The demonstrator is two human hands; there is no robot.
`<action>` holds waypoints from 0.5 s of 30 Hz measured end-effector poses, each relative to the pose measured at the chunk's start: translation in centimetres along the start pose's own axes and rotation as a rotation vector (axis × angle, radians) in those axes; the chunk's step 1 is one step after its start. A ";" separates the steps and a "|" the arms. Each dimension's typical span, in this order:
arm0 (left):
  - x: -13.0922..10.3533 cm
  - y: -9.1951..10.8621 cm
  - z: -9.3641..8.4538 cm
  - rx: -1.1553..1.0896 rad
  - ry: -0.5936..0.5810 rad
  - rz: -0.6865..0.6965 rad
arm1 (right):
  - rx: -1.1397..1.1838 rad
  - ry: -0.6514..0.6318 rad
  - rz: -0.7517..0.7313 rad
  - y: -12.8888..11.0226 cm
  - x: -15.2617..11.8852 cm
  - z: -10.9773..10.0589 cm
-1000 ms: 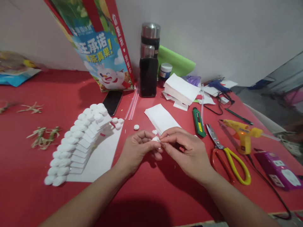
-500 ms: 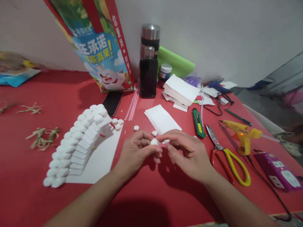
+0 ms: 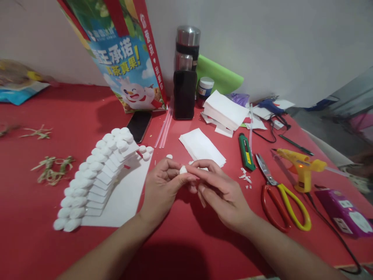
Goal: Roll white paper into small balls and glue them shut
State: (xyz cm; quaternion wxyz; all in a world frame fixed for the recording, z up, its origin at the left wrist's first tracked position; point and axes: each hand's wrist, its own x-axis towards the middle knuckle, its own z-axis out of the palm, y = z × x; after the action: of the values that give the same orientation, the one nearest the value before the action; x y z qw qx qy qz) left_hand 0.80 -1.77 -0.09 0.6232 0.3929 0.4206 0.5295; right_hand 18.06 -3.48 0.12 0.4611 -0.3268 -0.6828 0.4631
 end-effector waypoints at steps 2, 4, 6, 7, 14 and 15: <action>-0.1 0.0 0.0 0.020 0.026 0.001 | -0.101 -0.015 -0.062 -0.1 0.0 0.0; -0.2 0.0 -0.1 0.044 0.027 0.007 | -0.163 -0.037 -0.095 -0.3 0.1 -0.2; -0.3 -0.1 -0.3 0.082 0.014 0.024 | -0.231 -0.045 -0.133 -0.4 0.1 -0.6; -0.2 -0.2 -0.4 0.113 0.010 0.041 | -0.273 -0.045 -0.156 -0.5 0.0 -0.8; 0.1 -0.6 -1.1 0.475 0.084 0.192 | -0.485 -0.051 -0.149 -1.6 -0.9 -0.9; 0.1 -0.6 -1.2 0.538 0.094 0.218 | -0.488 -0.048 -0.113 -1.8 -1.0 -0.8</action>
State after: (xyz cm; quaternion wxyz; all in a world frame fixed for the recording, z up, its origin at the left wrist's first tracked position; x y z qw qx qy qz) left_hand -0.09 -1.69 -1.02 0.4161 0.5618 0.5296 0.4803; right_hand 19.13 -4.73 1.54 0.3770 -0.3787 -0.8025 0.2655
